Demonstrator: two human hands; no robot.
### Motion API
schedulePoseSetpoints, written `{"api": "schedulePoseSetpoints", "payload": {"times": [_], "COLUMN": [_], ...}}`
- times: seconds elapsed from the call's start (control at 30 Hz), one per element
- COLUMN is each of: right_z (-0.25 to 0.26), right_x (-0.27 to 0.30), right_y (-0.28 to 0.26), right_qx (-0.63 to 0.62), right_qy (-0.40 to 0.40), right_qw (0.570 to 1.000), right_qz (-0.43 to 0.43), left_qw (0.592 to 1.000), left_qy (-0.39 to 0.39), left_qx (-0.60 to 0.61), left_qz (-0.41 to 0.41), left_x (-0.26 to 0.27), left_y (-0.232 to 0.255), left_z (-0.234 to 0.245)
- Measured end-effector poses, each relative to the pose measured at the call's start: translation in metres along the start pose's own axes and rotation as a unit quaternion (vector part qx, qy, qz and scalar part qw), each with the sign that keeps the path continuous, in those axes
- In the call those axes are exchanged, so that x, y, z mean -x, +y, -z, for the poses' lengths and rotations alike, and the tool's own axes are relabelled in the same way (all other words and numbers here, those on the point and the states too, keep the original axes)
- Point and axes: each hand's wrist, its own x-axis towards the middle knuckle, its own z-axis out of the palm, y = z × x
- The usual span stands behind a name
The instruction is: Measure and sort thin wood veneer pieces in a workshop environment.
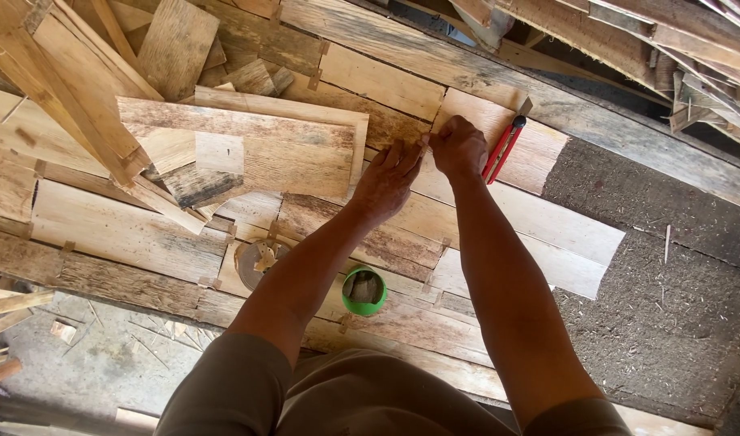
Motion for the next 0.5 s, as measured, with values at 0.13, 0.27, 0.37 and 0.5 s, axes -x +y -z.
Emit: {"api": "schedulePoseSetpoints", "payload": {"times": [0.13,0.27,0.37,0.5], "right_z": [0.004,0.004,0.001,0.002], "right_x": [-0.005,-0.008,-0.011,-0.011], "right_y": [-0.001,-0.001,0.002,0.001], "right_qx": [0.018,0.037,0.040,0.047], "right_qy": [-0.012,-0.034,-0.029,-0.047], "right_qw": [1.000,0.999,0.999,0.998], "right_qz": [0.012,0.005,0.008,-0.014], "left_qw": [0.996,0.991,0.990,0.994], "left_qy": [-0.044,-0.075,-0.071,-0.044], "left_qx": [-0.074,-0.104,-0.109,-0.087], "left_qz": [-0.020,-0.044,-0.053,-0.048], "left_x": [-0.006,-0.010,-0.009,-0.006], "left_y": [-0.001,-0.004,-0.005,-0.005], "left_z": [-0.004,-0.005,-0.003,0.002]}}
